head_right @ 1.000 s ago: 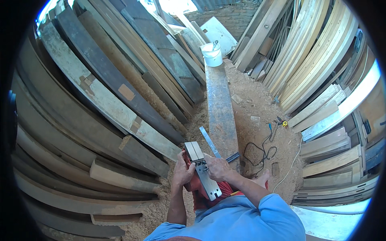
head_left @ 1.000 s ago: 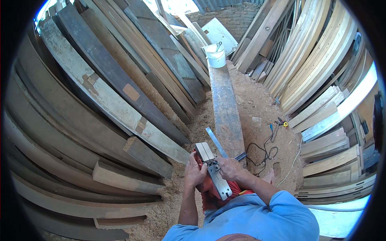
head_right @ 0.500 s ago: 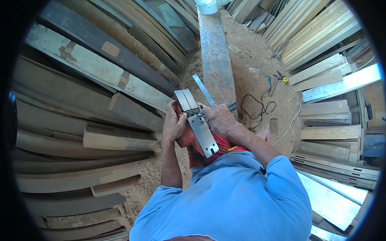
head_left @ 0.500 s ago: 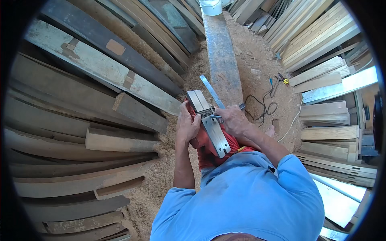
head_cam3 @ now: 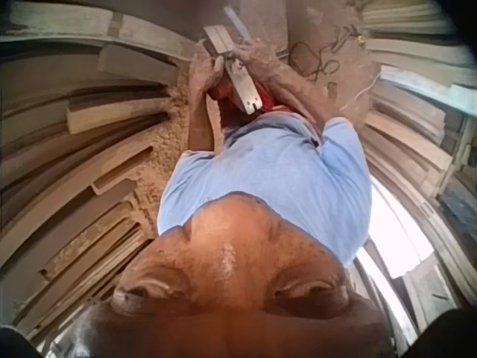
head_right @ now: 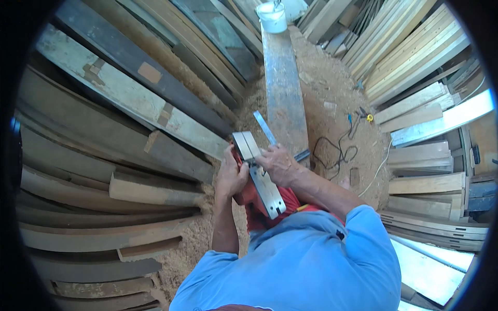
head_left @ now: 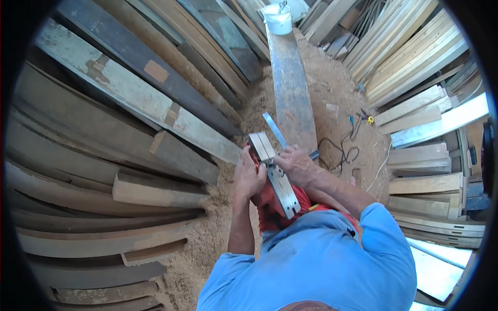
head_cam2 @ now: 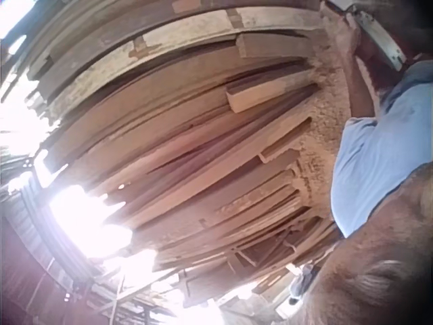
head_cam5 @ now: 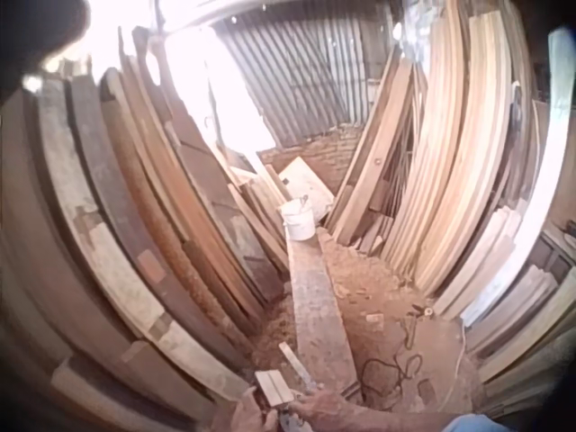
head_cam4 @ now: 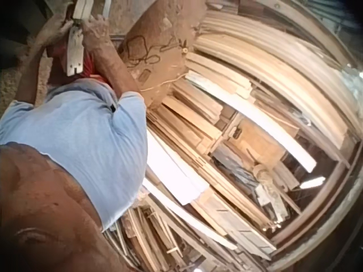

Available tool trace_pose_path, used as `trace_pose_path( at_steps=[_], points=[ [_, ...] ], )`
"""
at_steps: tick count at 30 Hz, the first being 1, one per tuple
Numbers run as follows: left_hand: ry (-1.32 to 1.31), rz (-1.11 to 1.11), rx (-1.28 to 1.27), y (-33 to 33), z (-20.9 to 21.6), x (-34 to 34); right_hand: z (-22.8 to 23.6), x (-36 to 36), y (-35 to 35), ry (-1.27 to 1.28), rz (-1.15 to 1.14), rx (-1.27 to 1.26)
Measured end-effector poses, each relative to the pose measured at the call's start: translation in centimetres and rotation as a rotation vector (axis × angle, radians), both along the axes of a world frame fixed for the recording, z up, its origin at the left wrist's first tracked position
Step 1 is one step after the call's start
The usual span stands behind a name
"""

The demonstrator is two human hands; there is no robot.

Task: The person adjusts the metal guide fence on an electric hand planer using a screwdriver and a wrench, turning screws to secure the alignment.

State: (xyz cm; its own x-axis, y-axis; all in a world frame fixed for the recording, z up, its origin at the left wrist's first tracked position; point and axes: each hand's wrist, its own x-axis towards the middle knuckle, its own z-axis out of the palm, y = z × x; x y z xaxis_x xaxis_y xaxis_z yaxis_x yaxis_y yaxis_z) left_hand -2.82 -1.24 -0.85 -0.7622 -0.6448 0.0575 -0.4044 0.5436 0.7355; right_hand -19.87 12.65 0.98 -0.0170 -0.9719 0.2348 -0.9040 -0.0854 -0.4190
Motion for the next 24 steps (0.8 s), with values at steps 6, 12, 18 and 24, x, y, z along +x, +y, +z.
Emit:
trace_pose_path(
  at_steps=[6,12,18,24],
  points=[
    [-0.086,-0.001,-0.055,0.7,1.0,-0.9,-0.5,-0.9,-1.5,-0.381,-0.120,0.280],
    [-0.151,0.054,-0.064,1.8,2.1,-1.1,0.1,0.9,-1.7,-0.613,-0.372,0.298],
    [-0.115,0.031,-0.078,2.5,2.4,-1.3,-1.6,1.8,0.0,-0.581,-0.496,0.163],
    [-0.021,-0.003,-0.090,1.8,2.3,-1.5,-2.3,2.2,-0.3,-0.571,-0.588,0.085]
  ],
)
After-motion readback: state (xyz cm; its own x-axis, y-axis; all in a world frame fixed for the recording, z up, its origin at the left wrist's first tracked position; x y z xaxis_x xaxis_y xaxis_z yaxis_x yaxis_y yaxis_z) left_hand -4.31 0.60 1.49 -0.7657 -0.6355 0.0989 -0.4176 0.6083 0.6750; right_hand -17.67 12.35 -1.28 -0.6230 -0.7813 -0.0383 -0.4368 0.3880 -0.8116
